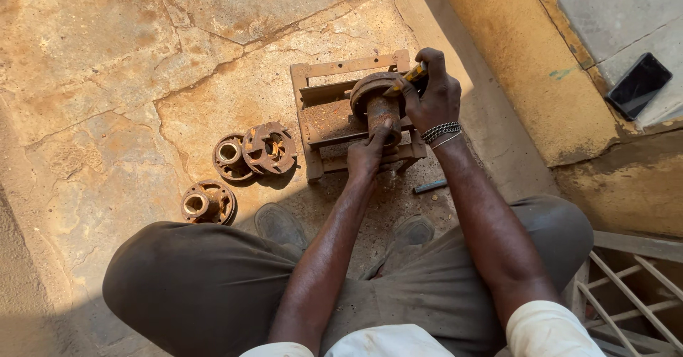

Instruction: The person sits on the ground and uses a yellow-handled scraper to remove rust and debris from a metal part clamped in a wooden jig. Several similar metal parts are visible nearby on the floor.

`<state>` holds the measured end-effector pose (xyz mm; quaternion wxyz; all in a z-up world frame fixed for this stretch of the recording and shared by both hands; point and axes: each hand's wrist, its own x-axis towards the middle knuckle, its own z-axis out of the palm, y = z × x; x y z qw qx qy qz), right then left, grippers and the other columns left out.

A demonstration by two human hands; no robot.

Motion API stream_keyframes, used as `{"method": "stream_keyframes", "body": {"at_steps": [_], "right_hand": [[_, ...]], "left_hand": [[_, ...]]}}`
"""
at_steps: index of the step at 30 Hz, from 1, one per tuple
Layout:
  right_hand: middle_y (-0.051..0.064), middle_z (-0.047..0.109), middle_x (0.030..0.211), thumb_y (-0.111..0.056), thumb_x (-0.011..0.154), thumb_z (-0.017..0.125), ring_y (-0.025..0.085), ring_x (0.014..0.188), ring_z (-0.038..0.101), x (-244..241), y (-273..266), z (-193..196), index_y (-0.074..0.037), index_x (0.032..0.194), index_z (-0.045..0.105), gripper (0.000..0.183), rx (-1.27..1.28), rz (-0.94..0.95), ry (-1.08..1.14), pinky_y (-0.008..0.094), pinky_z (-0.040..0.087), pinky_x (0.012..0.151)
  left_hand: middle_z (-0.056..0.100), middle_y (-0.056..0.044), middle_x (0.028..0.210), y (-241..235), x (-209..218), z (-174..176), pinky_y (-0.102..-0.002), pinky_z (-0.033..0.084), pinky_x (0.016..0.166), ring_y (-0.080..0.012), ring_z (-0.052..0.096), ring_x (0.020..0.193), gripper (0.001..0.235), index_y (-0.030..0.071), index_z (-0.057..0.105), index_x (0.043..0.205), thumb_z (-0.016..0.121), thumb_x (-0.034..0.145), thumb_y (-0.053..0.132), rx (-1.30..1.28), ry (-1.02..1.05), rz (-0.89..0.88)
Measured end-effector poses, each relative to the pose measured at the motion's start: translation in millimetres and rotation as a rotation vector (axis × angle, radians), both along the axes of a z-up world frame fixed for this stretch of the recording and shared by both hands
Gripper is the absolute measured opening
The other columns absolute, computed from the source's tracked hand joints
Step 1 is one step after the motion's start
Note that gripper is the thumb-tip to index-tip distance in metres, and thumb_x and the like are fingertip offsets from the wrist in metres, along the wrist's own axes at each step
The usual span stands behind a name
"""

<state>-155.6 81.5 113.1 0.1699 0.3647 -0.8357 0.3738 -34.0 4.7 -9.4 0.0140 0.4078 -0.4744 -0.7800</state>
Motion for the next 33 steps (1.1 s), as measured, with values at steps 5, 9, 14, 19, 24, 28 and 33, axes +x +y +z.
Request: {"method": "stream_keyframes", "body": {"at_steps": [5, 9, 14, 19, 24, 28, 33], "right_hand": [[0.013, 0.061, 0.103, -0.011, 0.104, 0.087, 0.024, 0.088, 0.075, -3.2, 9.9, -0.6, -0.016, 0.13, 0.041, 0.052, -0.28, 0.032, 0.033, 0.038, 0.064, 0.075], [0.011, 0.063, 0.095, -0.01, 0.096, 0.084, 0.023, 0.08, 0.072, -3.1, 13.5, -5.5, -0.011, 0.127, 0.042, 0.052, -0.04, 0.027, -0.037, 0.036, 0.057, 0.067], [0.014, 0.062, 0.104, -0.008, 0.105, 0.08, 0.024, 0.087, 0.075, -3.5, 13.6, -8.1, -0.011, 0.128, 0.041, 0.046, -0.321, 0.06, -0.014, 0.033, 0.064, 0.075], [0.011, 0.068, 0.089, -0.01, 0.098, 0.079, 0.023, 0.086, 0.077, 3.3, 6.5, -3.0, -0.011, 0.123, 0.044, 0.043, -0.142, 0.069, -0.029, 0.034, 0.063, 0.072], [0.013, 0.073, 0.095, -0.006, 0.106, 0.076, 0.026, 0.09, 0.079, 2.4, 8.6, -8.6, -0.012, 0.127, 0.041, 0.041, -0.303, 0.104, -0.082, 0.037, 0.063, 0.077], [0.014, 0.072, 0.091, -0.004, 0.102, 0.073, 0.026, 0.087, 0.077, 7.0, 5.2, -10.4, -0.012, 0.126, 0.038, 0.043, -0.191, 0.074, -0.095, 0.037, 0.061, 0.075], [0.014, 0.072, 0.092, -0.004, 0.104, 0.071, 0.026, 0.089, 0.08, 1.4, 7.6, -10.4, -0.013, 0.126, 0.037, 0.042, -0.22, 0.005, -0.202, 0.038, 0.063, 0.076]], "left_hand": [[0.079, -0.017, 0.082, -1.7, 3.4, -6.0, -0.03, 0.067, 0.058, -0.0185, 0.079, 0.065, 0.085, -0.013, 0.068, 0.11, 0.077, 0.077, 0.065, 0.009, 0.006, -0.015], [0.079, -0.017, 0.081, -1.1, 1.9, -5.8, -0.029, 0.066, 0.057, -0.0181, 0.078, 0.064, 0.081, -0.011, 0.069, 0.11, 0.076, 0.08, 0.064, 0.023, 0.017, -0.009], [0.077, -0.016, 0.079, -3.1, 2.6, -7.9, -0.03, 0.065, 0.055, -0.0196, 0.077, 0.063, 0.075, -0.008, 0.066, 0.11, 0.073, 0.083, 0.062, 0.052, 0.068, 0.018], [0.077, -0.016, 0.08, -2.5, 6.3, -0.2, -0.03, 0.065, 0.056, -0.019, 0.077, 0.066, 0.072, -0.007, 0.067, 0.111, 0.069, 0.087, 0.061, 0.059, 0.099, 0.019], [0.078, -0.016, 0.083, -8.1, 12.0, -0.9, -0.029, 0.063, 0.056, -0.0185, 0.077, 0.067, 0.068, -0.005, 0.067, 0.114, 0.066, 0.09, 0.059, 0.146, 0.089, 0.03], [0.078, -0.017, 0.084, -8.5, 15.2, -0.5, -0.029, 0.064, 0.059, -0.0201, 0.079, 0.071, 0.068, -0.006, 0.065, 0.116, 0.068, 0.09, 0.057, 0.167, 0.129, 0.026], [0.078, -0.017, 0.085, -14.5, 15.1, 2.4, -0.03, 0.064, 0.059, -0.0207, 0.078, 0.07, 0.069, -0.007, 0.064, 0.116, 0.069, 0.089, 0.056, 0.208, 0.098, 0.045]]}}
